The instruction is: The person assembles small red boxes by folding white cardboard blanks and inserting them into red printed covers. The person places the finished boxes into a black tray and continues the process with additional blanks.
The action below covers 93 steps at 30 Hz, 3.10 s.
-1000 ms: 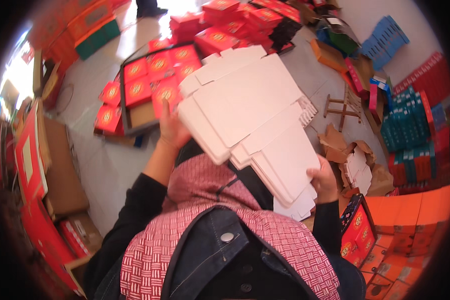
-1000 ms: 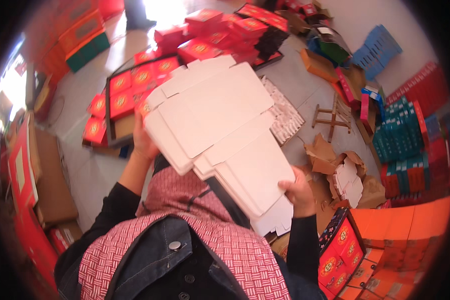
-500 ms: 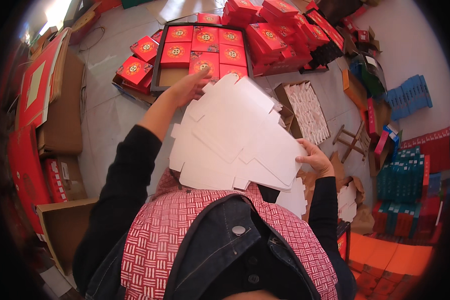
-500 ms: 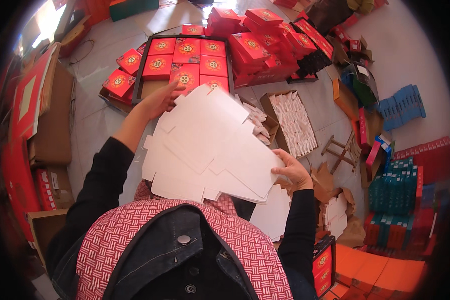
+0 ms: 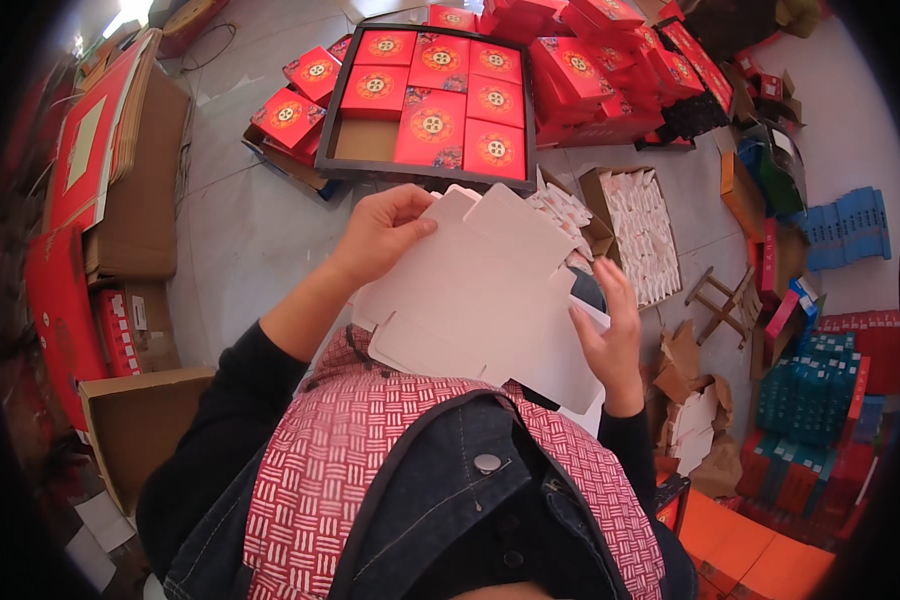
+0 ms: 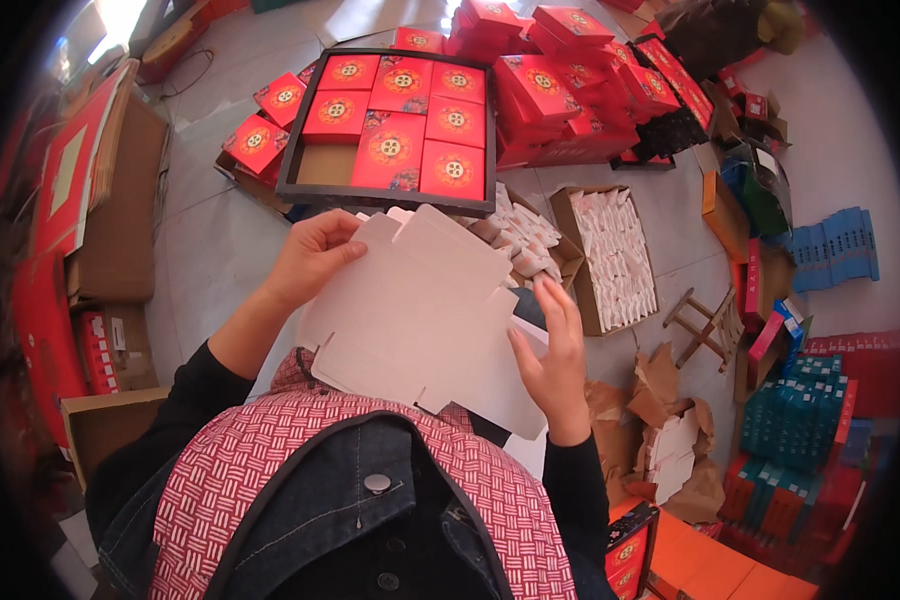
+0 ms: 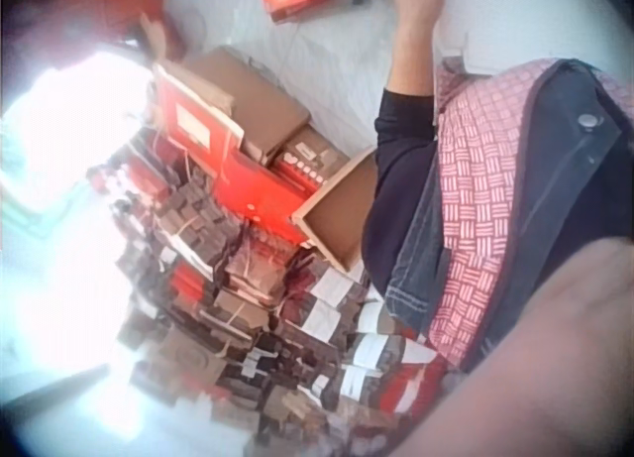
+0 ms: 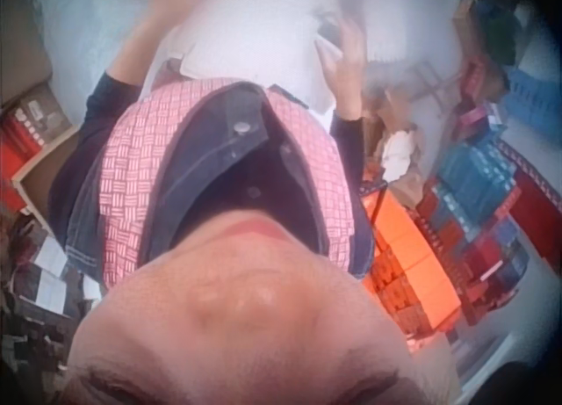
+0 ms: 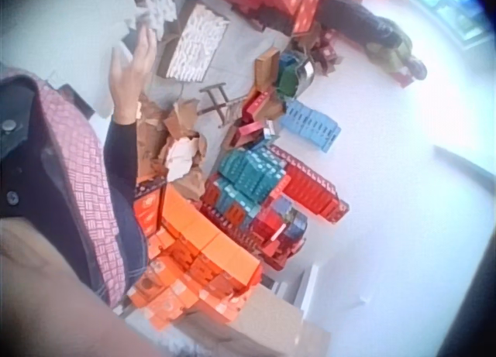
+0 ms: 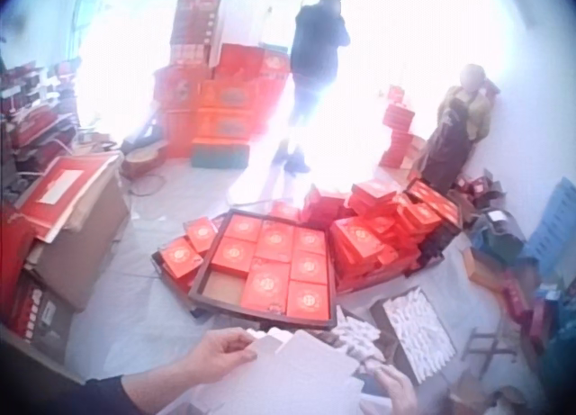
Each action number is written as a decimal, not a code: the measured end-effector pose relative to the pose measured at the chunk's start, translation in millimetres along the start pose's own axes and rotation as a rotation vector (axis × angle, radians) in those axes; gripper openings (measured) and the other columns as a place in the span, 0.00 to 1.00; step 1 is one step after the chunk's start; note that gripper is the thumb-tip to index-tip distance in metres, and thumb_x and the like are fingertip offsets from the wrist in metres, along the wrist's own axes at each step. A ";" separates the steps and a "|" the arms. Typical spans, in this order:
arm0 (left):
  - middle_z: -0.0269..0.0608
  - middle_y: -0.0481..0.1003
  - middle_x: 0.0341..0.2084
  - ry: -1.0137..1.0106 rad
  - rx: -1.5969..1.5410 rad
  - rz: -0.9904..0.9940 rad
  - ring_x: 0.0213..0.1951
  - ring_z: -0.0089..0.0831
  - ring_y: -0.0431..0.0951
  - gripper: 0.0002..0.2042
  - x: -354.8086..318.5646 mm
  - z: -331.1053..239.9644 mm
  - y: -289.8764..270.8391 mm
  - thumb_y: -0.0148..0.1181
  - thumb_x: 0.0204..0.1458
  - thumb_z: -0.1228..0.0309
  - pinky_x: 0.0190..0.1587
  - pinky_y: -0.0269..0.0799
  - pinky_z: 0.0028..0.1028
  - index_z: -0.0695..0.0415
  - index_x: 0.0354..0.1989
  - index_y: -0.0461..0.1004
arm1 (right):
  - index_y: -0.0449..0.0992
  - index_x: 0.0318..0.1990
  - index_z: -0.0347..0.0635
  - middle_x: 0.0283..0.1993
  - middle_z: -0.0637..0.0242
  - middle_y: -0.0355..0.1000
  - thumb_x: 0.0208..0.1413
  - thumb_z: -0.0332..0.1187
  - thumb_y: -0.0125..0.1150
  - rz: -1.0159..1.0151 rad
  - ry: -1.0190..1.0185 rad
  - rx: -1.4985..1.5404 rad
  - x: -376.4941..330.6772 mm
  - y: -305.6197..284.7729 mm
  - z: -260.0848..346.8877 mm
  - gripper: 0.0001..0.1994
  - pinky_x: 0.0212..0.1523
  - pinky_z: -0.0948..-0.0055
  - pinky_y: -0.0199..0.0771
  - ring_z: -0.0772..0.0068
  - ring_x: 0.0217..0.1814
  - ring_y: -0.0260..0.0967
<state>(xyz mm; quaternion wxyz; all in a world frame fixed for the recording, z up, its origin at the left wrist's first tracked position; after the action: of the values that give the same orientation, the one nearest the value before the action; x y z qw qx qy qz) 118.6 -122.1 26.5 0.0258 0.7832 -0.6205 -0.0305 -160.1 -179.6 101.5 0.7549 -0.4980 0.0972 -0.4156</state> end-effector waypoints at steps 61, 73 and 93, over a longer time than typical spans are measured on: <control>0.42 0.79 0.32 0.199 -0.097 0.349 0.36 0.29 0.78 0.06 -17.0 -66.3 98.0 0.62 0.46 0.86 0.42 0.74 0.25 0.64 0.32 0.78 | 0.74 0.45 0.37 0.40 0.62 0.72 0.46 0.22 0.62 -0.430 -0.466 0.044 2.6 -110.5 107.0 0.15 0.47 0.63 0.72 0.61 0.44 0.72; 0.41 0.74 0.43 0.404 -0.271 0.246 0.47 0.27 0.75 0.26 -24.2 -103.3 115.0 0.65 0.46 0.84 0.48 0.72 0.27 0.60 0.55 0.65 | 0.80 0.41 0.37 0.26 0.59 0.73 0.47 0.22 0.64 -0.106 -0.041 0.445 36.5 -79.6 82.5 0.11 0.28 0.75 0.68 0.68 0.26 0.70; 0.41 0.76 0.46 0.698 -0.070 0.317 0.47 0.29 0.77 0.25 -34.5 -113.5 107.0 0.66 0.45 0.83 0.49 0.72 0.26 0.60 0.54 0.69 | 0.79 0.46 0.41 0.25 0.65 0.70 0.40 0.27 0.71 0.022 -0.328 0.449 39.5 -72.0 94.4 0.21 0.25 0.74 0.66 0.70 0.24 0.68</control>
<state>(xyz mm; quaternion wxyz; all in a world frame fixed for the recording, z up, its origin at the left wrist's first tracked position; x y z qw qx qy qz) 15.9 -112.6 148.5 0.2667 0.6393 -0.6865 0.2212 -120.3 -156.3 217.8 0.8564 -0.3780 -0.1154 -0.3321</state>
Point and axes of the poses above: each hand's wrist, its own x-axis towards the middle knuckle, its own y-axis out of the palm, z = x × y, the point moved 9 cm from there along x, towards the middle knuckle
